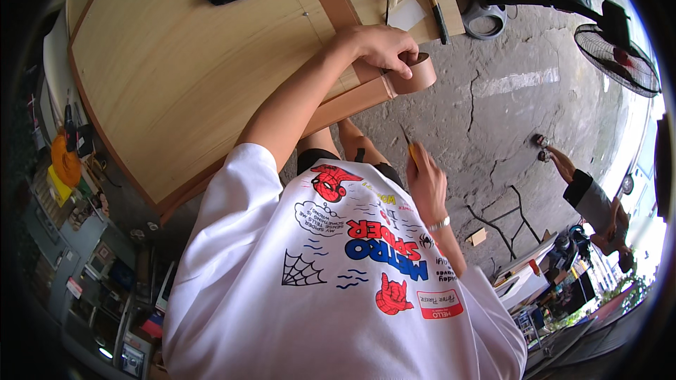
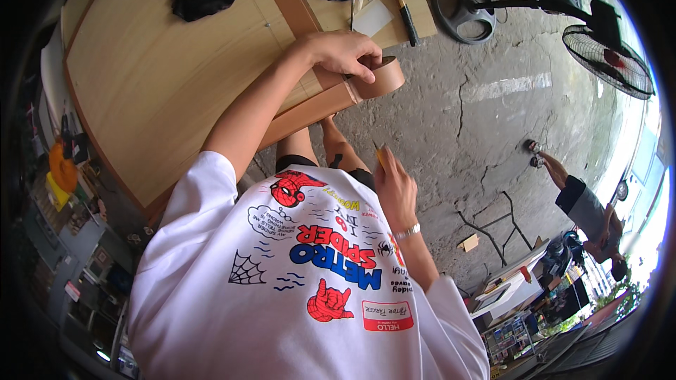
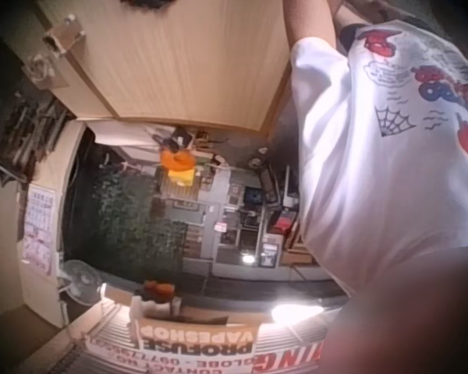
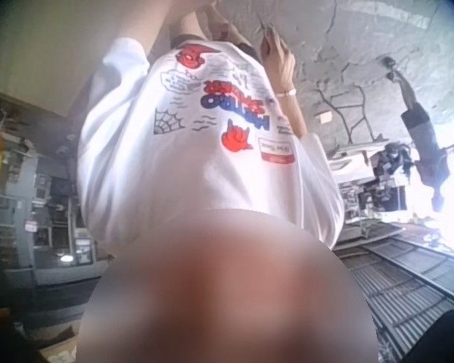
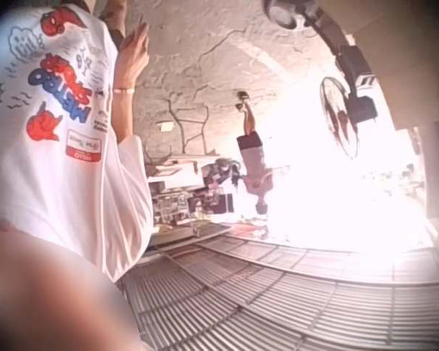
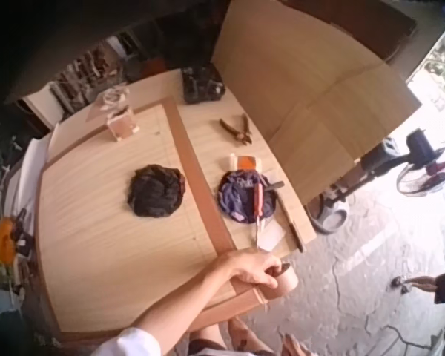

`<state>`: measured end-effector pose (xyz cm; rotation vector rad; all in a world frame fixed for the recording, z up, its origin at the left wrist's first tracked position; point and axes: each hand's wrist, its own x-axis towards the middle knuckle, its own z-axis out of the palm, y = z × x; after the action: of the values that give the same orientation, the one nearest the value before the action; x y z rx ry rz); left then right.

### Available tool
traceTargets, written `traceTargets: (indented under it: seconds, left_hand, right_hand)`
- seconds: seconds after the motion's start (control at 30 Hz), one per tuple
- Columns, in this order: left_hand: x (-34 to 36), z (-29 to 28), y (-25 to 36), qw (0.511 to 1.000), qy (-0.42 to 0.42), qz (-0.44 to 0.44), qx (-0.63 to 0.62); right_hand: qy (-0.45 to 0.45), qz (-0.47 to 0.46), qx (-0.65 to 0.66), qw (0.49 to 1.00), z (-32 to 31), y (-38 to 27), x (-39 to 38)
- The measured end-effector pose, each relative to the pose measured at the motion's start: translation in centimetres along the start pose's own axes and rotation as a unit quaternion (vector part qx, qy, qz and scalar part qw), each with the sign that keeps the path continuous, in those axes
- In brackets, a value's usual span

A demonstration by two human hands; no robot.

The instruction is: The person applies brown edge banding tape to the edges of a rectangular wooden board. They smooth the tape with a cloth, trim excess with a utility knife, and repeat the process on multiple edges. The board is flipped to work on different sides.

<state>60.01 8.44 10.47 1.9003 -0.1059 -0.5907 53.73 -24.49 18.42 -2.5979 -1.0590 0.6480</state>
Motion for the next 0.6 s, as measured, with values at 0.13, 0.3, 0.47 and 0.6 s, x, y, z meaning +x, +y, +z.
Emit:
traceTargets:
  seconds: [0.13,0.3,0.47,0.6]
  left_hand:
    - [0.0,0.0,0.0,1.000,-0.001,0.021,0.003]
    - [0.5,0.0,0.0,0.989,0.096,0.065,-0.097]
    - [-1.8,-1.9,0.7,0.897,0.272,0.153,-0.313]
    - [-12.2,-0.5,3.0,0.846,0.430,0.120,-0.290]
  right_hand:
    - [0.017,0.057,0.009,0.998,0.1,2.5,-5.9]
    - [0.032,0.035,0.048,0.998,1.5,2.9,-5.5]
    - [0.069,0.011,0.086,0.994,-0.2,-0.1,-2.7]
    - [0.062,0.045,0.135,0.988,-0.7,-3.8,1.9]
